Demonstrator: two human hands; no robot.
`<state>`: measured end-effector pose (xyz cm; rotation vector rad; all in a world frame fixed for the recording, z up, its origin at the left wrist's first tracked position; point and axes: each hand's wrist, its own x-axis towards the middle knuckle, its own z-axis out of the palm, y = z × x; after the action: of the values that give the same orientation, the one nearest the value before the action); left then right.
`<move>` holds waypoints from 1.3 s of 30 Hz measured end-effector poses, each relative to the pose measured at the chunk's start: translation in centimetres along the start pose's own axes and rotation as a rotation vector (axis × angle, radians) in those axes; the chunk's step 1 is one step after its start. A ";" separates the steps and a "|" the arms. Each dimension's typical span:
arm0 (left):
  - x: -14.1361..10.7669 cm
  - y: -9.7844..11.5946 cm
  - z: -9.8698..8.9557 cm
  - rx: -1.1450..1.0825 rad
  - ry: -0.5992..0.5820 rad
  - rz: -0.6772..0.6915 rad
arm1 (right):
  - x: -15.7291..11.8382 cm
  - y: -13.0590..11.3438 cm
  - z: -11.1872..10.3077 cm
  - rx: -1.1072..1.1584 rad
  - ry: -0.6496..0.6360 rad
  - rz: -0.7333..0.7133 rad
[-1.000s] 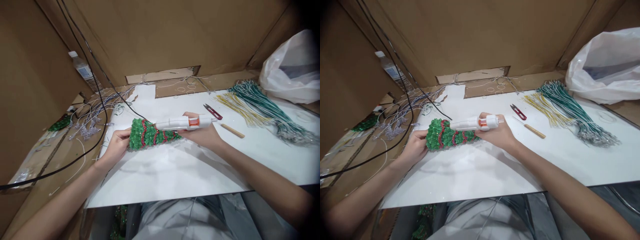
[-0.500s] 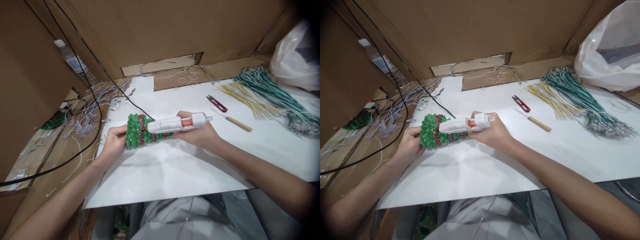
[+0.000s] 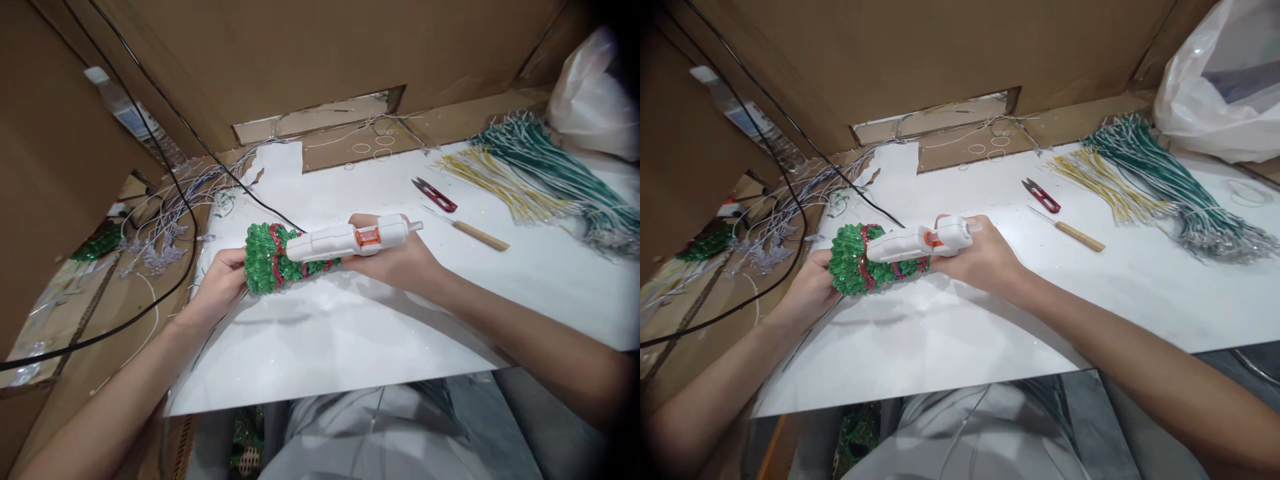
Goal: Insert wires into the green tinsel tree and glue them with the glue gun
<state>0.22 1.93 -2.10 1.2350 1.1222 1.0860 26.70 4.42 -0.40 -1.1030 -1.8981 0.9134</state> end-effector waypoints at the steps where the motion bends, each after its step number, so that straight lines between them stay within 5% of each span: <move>1: 0.0 0.0 0.1 -0.010 -0.001 -0.008 | 0.0 0.0 0.0 0.006 -0.001 0.006; 39: -0.4 -0.1 1.0 -0.069 0.077 -0.038 | 0.1 -0.1 -0.1 -0.015 0.021 -0.024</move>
<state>1.13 1.43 -2.17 1.1217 1.1524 1.1431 26.67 4.50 -0.26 -1.0917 -1.8998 0.8723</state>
